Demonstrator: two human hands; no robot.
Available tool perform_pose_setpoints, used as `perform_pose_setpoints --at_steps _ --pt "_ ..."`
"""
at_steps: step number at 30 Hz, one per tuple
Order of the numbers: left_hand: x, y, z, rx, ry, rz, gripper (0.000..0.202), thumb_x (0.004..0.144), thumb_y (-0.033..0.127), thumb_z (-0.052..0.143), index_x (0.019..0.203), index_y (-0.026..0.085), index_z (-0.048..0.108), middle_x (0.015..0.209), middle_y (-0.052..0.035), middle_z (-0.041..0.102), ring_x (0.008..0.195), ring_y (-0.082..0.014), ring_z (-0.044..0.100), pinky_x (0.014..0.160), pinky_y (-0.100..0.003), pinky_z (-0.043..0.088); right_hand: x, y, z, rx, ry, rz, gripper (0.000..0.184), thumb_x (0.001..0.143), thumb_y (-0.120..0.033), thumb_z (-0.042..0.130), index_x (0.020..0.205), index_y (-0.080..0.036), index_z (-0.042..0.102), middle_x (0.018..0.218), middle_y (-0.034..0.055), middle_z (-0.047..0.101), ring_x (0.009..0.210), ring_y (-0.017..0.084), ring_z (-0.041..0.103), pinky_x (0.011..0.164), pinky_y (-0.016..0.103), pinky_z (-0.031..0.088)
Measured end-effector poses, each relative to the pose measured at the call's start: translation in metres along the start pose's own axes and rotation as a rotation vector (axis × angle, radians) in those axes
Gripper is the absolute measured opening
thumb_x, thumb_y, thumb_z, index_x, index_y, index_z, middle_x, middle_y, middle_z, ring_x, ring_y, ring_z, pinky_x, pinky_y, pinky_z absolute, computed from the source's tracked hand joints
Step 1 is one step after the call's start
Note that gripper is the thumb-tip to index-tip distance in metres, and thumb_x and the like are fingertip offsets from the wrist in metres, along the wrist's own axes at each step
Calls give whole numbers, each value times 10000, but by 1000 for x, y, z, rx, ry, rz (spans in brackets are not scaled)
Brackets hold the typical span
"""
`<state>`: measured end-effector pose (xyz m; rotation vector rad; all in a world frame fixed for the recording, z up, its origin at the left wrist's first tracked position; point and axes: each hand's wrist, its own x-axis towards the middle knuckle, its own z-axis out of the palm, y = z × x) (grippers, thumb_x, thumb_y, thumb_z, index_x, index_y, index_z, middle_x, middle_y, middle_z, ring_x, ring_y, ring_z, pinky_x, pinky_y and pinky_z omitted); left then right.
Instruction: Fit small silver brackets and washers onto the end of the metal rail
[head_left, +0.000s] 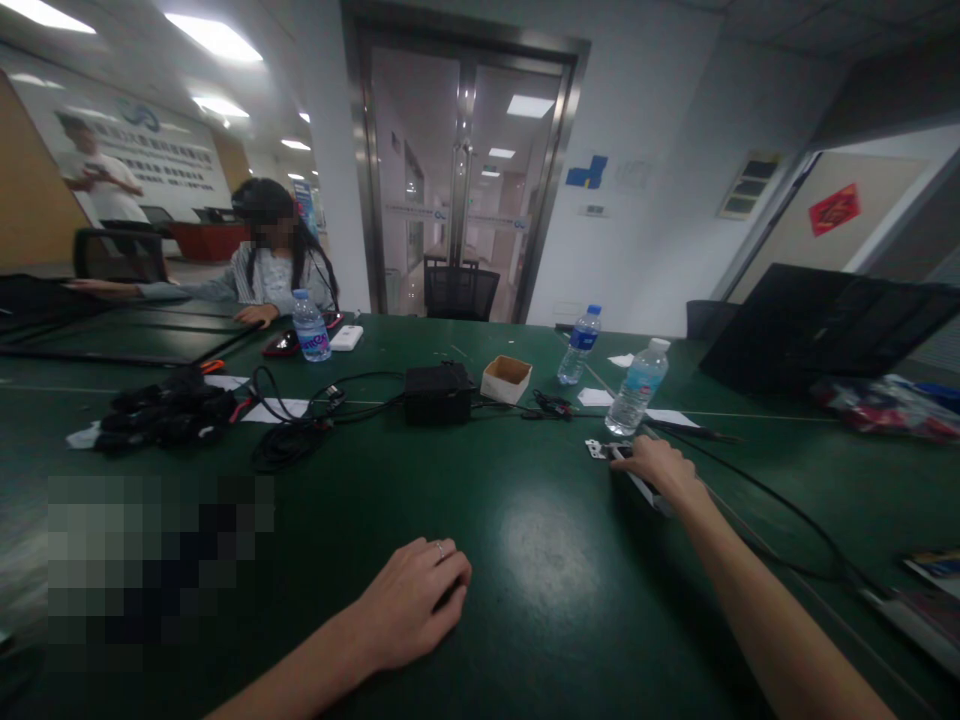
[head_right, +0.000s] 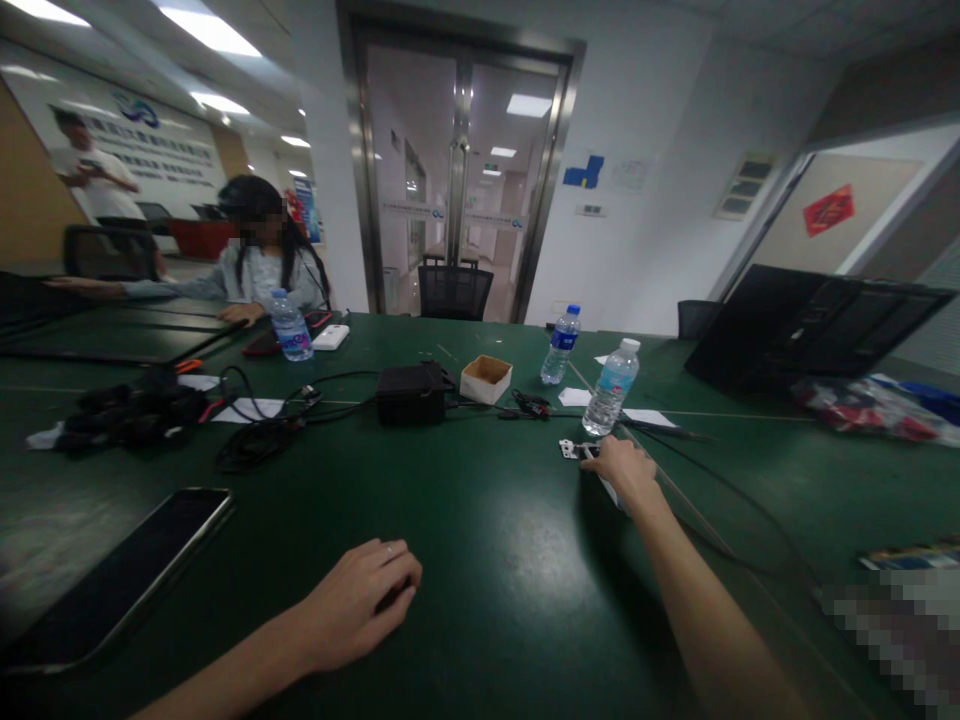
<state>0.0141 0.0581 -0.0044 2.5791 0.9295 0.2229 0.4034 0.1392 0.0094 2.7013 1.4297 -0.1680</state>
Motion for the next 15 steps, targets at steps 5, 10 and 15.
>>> perform_pose_setpoints --at_steps 5,10,15 --pt "0 -2 2 11 19 11 152 885 163 440 942 181 580 934 -45 615 819 -179 555 716 -286 444 0 0 -2 -43 -12 19 464 805 -418 668 1175 -151 584 1247 203 576 1156 354 569 867 433 479" --pt "0 -4 4 -6 25 17 160 897 172 433 955 182 582 939 -45 613 813 -179 551 706 -288 441 6 4 0 -78 -14 9 468 749 -385 718 1150 -176 596 1243 184 583 1140 353 577 835 424 487" --pt "0 -4 5 -11 16 6 159 906 183 434 963 181 582 956 -45 607 819 -181 549 710 -292 442 5 10 3 -61 -16 31 455 719 -382 741 1109 -189 607 1207 171 601 1100 352 596 818 439 495"
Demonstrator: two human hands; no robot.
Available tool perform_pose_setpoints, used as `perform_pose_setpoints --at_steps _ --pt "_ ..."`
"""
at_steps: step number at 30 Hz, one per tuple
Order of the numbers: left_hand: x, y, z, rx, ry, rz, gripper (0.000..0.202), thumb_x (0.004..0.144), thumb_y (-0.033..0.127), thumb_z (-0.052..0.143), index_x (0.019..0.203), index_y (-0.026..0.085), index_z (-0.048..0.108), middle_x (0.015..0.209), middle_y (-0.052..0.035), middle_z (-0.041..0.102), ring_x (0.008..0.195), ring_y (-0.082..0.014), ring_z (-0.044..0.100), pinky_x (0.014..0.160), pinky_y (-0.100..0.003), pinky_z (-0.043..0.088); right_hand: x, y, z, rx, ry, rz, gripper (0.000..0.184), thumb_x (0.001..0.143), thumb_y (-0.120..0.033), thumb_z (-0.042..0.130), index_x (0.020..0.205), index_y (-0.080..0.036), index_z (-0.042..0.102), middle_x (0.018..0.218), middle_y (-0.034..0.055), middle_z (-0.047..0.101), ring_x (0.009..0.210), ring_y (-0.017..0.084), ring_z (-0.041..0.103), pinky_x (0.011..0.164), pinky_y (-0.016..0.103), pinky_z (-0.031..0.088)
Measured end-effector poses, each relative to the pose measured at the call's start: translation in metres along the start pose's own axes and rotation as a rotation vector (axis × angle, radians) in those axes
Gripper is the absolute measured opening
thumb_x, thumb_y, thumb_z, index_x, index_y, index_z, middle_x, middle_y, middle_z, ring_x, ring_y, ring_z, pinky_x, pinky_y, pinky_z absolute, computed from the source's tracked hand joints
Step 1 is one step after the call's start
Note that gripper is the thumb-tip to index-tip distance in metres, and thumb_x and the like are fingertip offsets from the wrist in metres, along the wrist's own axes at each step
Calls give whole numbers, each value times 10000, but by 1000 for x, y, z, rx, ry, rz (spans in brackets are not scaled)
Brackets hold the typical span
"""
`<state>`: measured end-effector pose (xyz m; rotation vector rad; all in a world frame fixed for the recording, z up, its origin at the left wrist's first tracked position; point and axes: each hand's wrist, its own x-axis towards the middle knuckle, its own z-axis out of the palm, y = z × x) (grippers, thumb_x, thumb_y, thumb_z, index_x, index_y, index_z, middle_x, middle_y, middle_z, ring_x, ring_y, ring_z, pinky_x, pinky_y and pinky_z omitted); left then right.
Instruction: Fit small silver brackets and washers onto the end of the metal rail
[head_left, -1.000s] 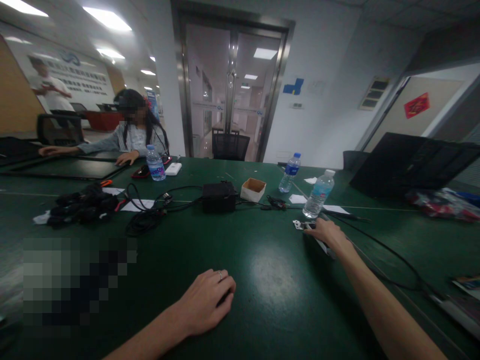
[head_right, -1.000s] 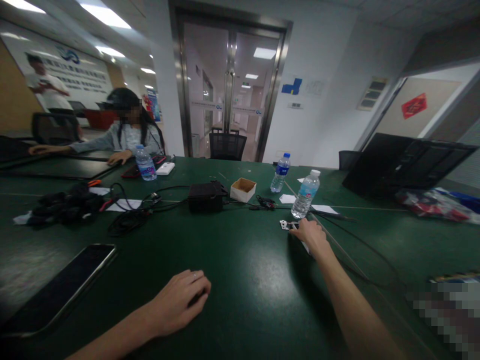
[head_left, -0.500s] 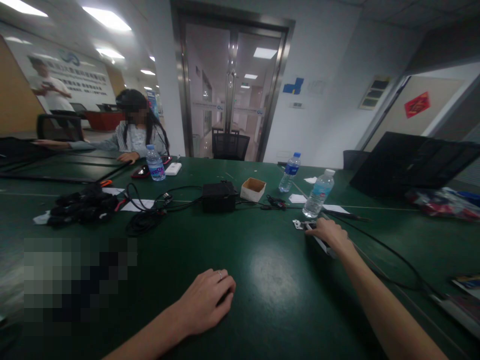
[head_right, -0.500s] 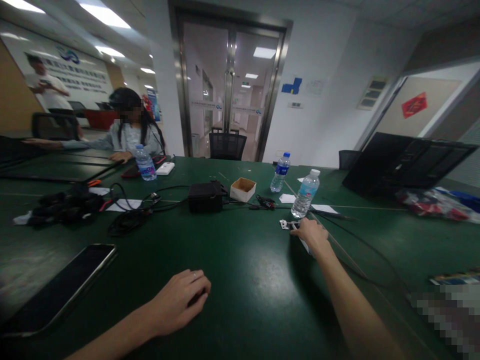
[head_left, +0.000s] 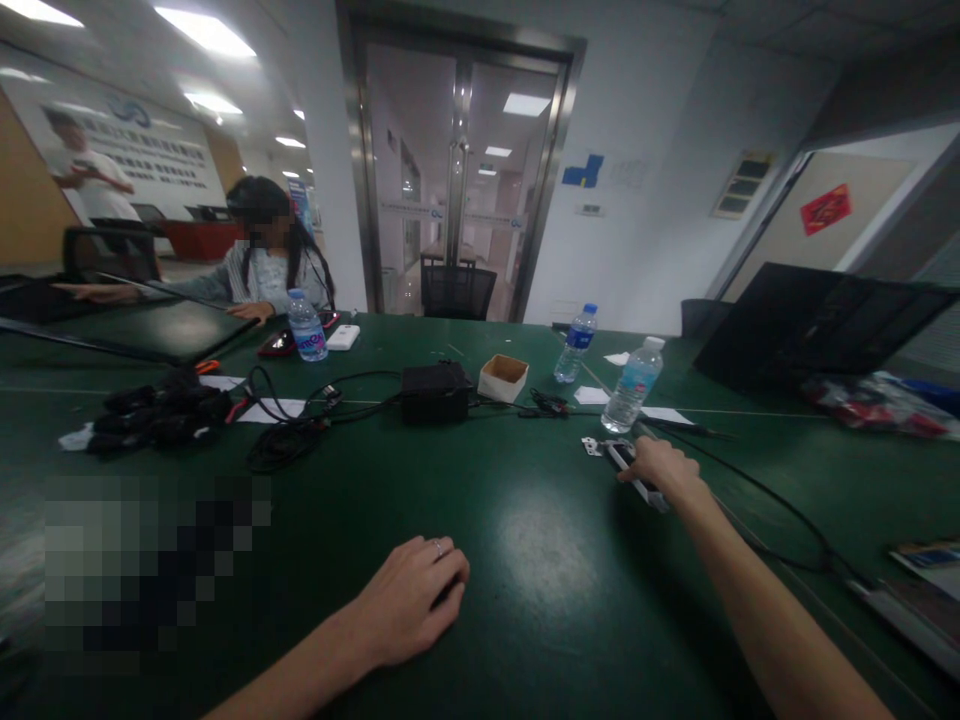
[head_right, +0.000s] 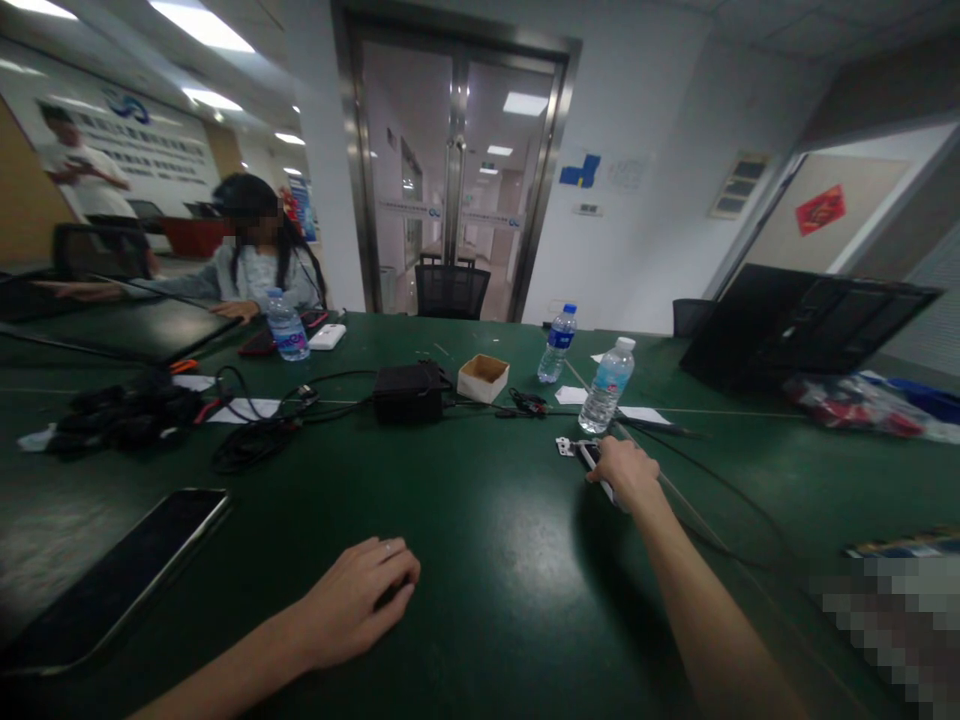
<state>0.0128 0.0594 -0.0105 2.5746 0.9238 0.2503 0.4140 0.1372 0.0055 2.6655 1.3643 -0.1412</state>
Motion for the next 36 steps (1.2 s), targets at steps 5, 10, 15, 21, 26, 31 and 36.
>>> perform_pose_setpoints --at_steps 5,10,15,21,26,31,36 --pt "-1 -3 2 5 3 4 157 913 183 434 975 178 578 968 -49 602 830 -187 544 725 -307 444 -7 10 4 25 11 8 465 693 -429 762 1068 -200 610 1162 172 613 1074 356 608 807 442 489" --pt "-1 -4 3 0 6 17 155 914 173 432 968 170 578 945 -45 594 818 -186 548 717 -314 436 -21 22 5 37 2 -10 478 674 -444 774 1052 -202 610 1101 171 629 1035 366 625 788 445 494" --pt "1 -4 4 12 5 21 157 907 163 431 964 172 577 931 -43 591 813 -191 550 715 -318 432 -49 32 7 18 11 -60 284 759 -347 698 977 -178 627 1039 153 641 971 319 647 745 390 508" --pt "2 -5 4 28 -2 9 152 909 175 434 956 173 578 938 -48 591 824 -200 549 719 -324 430 -71 38 12 0 72 -85 176 788 -188 628 956 -139 639 993 174 643 935 336 659 687 377 508" --pt "1 -8 7 13 18 18 155 913 190 428 957 180 576 935 -44 587 812 -195 545 722 -325 435 -60 45 20 50 121 -92 193 740 -149 645 931 -162 662 967 173 654 887 347 669 651 387 505" --pt "0 -5 4 -12 -5 4 175 909 186 427 975 173 588 953 -49 594 830 -197 553 735 -332 450 -36 50 25 115 202 -131 197 764 -308 646 910 -177 658 893 160 671 788 323 672 622 388 498" --pt "1 -1 -1 4 -16 -7 175 914 182 429 978 175 591 970 -46 599 850 -194 565 748 -321 461 -20 34 37 96 273 -210 310 847 -445 561 846 -145 639 900 170 678 843 305 666 678 360 498"
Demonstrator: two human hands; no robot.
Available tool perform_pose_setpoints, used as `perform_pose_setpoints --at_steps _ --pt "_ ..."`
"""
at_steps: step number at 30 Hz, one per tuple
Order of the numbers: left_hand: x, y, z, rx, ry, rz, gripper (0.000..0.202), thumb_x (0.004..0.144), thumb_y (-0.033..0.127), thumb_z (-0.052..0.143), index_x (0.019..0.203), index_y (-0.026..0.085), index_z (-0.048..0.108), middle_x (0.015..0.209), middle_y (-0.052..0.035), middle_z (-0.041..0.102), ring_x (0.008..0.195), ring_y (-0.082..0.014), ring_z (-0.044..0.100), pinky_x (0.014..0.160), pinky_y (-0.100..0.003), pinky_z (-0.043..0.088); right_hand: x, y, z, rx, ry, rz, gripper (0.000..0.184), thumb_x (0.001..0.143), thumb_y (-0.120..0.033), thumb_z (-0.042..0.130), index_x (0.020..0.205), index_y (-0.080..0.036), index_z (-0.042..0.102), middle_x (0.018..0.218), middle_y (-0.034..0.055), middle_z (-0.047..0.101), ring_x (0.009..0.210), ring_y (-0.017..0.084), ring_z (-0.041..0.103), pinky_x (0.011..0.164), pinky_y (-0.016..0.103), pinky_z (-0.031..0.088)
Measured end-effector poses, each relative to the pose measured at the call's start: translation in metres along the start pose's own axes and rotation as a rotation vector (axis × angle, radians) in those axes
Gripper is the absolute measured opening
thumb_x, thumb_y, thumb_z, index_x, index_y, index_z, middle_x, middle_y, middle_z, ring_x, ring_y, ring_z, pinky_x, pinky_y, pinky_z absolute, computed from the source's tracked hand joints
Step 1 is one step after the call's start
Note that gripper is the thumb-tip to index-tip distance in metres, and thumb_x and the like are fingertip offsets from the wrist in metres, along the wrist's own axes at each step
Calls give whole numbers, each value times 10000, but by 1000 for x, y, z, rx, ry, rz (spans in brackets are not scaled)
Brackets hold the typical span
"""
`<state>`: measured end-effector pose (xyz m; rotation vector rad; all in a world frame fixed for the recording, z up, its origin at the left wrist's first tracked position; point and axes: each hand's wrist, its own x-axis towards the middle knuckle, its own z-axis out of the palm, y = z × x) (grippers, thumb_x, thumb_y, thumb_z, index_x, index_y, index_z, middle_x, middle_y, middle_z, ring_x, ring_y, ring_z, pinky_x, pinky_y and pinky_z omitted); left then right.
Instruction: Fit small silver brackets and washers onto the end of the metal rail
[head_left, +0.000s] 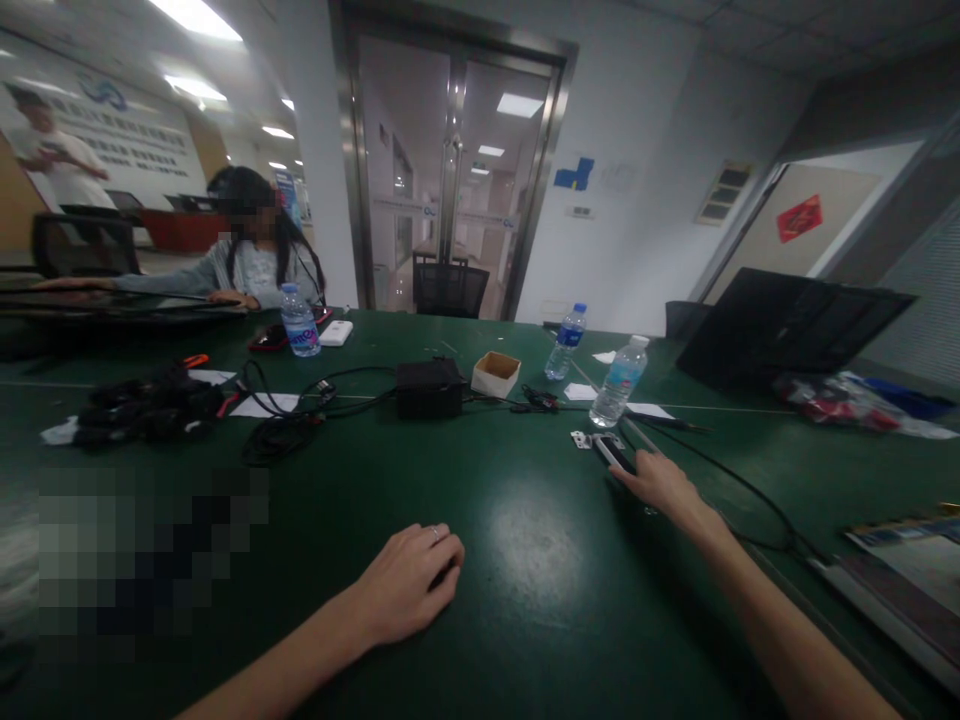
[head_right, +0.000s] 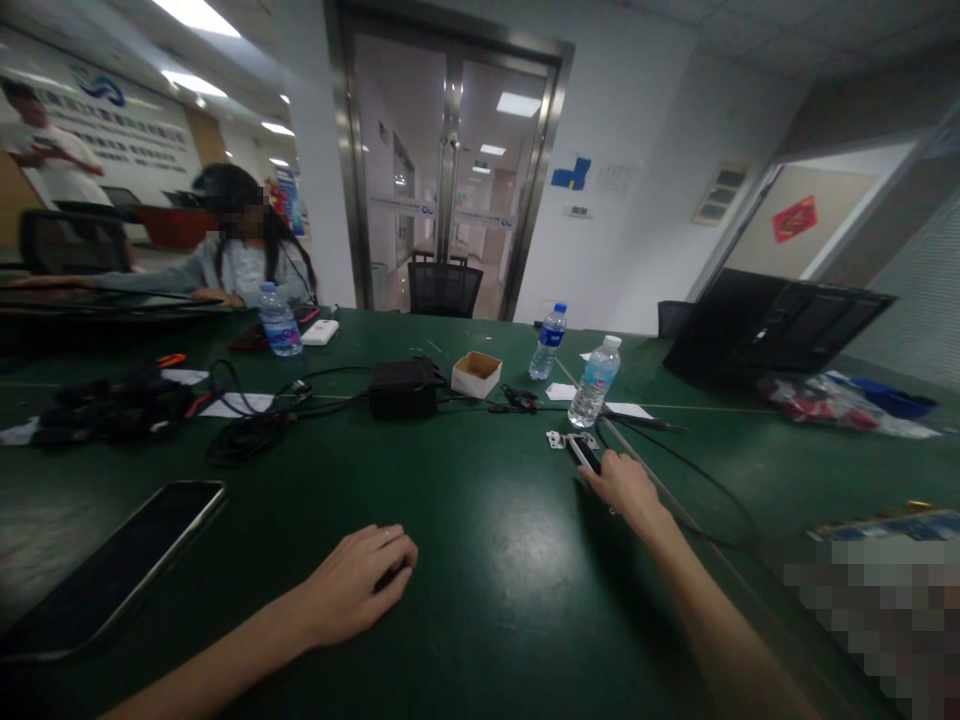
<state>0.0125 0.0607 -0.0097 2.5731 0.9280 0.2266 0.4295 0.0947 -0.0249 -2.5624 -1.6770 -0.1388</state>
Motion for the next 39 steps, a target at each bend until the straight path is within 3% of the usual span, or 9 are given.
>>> perform_pose_setpoints --at_steps 5,23,30,34,39 --pt "0 -3 3 4 -4 4 173 922 197 432 994 172 588 976 -51 596 852 -198 566 750 -327 463 2 -15 4 6 -63 -30 267 864 -374 560 885 -125 653 939 171 694 870 298 673 675 325 480" --pt "1 -3 3 9 0 21 151 918 187 432 963 181 576 939 -39 596 834 -192 569 745 -314 449 -17 -45 -29 149 -146 37 229 841 -344 581 896 -133 652 940 130 698 871 267 656 619 284 414" --pt "0 -1 1 16 -2 13 178 913 189 411 964 175 581 944 -47 602 831 -188 558 734 -311 455 -11 -33 -25 235 -48 20 252 801 -394 589 883 -159 627 907 123 681 835 270 645 630 305 434" --pt "0 0 0 0 -5 15 180 919 197 414 971 174 584 943 -47 604 819 -186 558 728 -314 457 -7 -23 -16 226 122 -39 222 747 -337 614 897 -180 565 931 110 635 850 263 615 663 316 453" --pt "1 -1 1 -4 -9 8 170 923 185 433 988 177 590 958 -44 602 834 -189 562 736 -314 455 -7 -20 -7 226 164 -90 234 738 -294 601 925 -191 504 1001 105 573 860 246 594 687 322 467"
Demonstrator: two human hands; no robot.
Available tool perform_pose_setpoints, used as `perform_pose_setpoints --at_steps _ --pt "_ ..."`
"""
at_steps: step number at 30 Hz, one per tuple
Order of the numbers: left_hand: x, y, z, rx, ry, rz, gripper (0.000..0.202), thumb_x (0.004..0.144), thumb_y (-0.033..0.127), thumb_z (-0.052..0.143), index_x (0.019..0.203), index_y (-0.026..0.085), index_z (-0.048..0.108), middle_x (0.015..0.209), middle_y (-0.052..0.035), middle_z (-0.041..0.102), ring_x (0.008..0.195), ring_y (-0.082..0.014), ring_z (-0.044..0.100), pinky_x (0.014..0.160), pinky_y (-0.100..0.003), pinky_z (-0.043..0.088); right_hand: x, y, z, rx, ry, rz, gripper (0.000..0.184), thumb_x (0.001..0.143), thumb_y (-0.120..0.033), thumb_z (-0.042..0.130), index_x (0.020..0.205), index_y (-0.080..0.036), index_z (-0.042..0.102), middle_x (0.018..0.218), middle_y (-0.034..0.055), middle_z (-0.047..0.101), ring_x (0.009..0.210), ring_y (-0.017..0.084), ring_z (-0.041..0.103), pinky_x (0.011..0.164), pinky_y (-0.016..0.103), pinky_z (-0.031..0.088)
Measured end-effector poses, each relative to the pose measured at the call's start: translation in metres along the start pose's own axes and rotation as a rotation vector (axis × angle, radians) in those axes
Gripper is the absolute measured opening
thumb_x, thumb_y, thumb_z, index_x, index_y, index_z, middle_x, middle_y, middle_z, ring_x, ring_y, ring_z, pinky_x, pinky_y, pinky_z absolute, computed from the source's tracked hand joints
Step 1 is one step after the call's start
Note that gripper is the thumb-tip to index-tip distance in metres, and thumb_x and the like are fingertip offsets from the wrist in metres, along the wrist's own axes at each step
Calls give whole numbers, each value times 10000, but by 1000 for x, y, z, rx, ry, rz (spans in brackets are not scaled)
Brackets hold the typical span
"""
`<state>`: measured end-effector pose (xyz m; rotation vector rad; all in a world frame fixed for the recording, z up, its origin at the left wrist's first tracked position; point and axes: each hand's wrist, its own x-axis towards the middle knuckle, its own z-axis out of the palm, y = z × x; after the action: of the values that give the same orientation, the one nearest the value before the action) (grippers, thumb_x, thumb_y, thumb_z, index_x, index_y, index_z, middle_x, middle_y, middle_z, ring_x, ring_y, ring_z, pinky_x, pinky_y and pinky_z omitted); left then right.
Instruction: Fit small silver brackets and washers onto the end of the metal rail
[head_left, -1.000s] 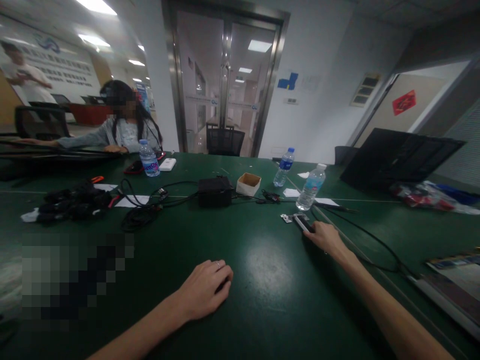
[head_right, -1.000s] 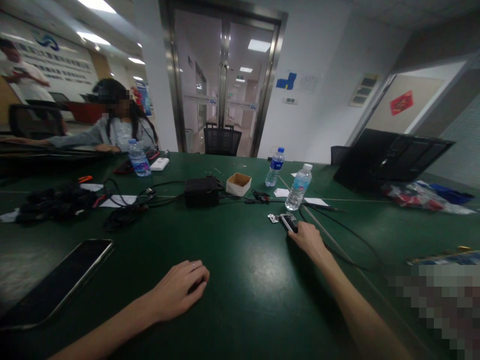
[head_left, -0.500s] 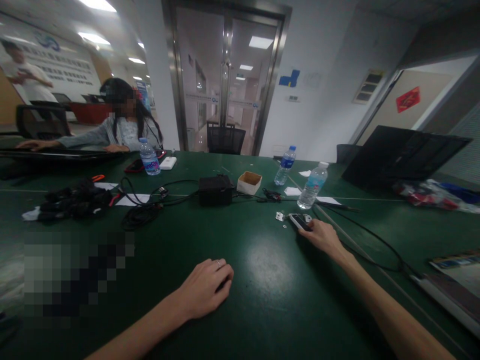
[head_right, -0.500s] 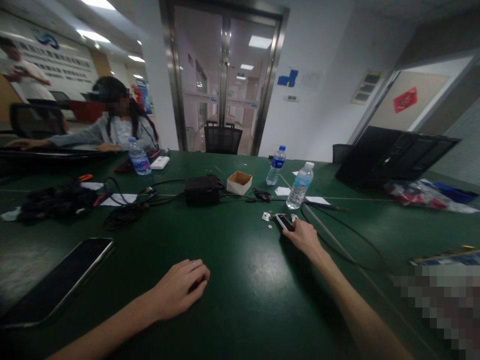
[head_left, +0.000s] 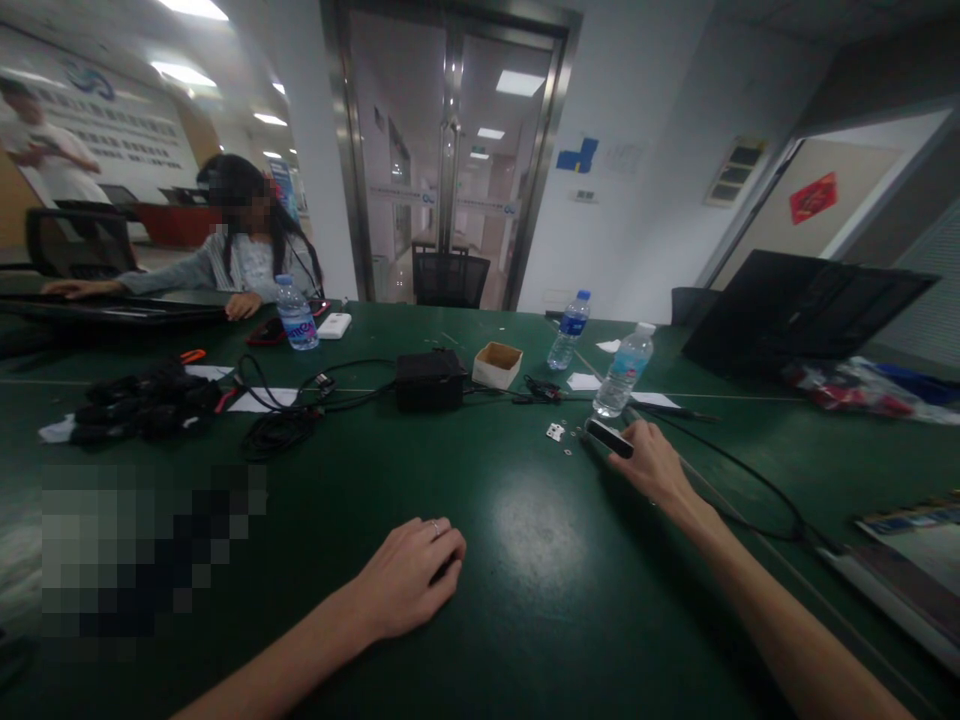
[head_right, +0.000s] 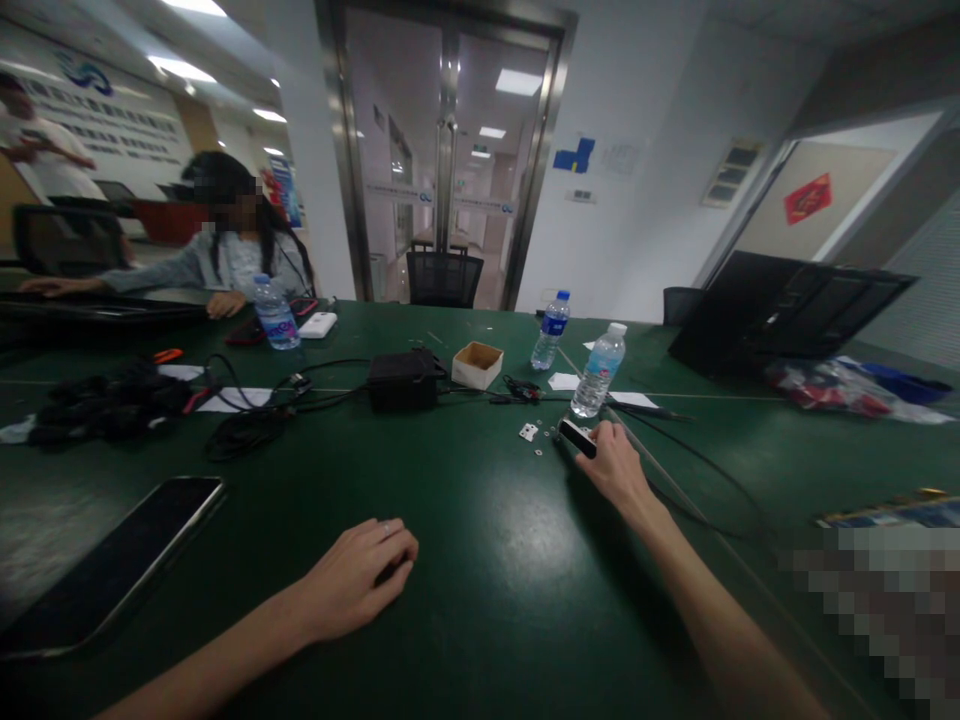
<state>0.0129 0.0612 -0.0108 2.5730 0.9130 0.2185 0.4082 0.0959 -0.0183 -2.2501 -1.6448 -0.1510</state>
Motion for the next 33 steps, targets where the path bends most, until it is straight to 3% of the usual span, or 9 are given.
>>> perform_pose_setpoints --at_steps 11,33 --pt "0 1 -1 30 2 6 163 919 173 434 978 176 586 957 -45 605 832 -191 566 733 -309 449 -3 -1 6 31 49 -34 270 748 -276 584 980 -189 477 1048 111 542 881 245 590 736 340 483" --pt "0 2 -2 39 12 11 164 914 175 422 965 175 578 943 -50 604 838 -190 564 752 -322 454 -8 -7 17 69 40 30 243 713 -293 595 872 -216 428 996 95 574 912 255 597 748 332 470"
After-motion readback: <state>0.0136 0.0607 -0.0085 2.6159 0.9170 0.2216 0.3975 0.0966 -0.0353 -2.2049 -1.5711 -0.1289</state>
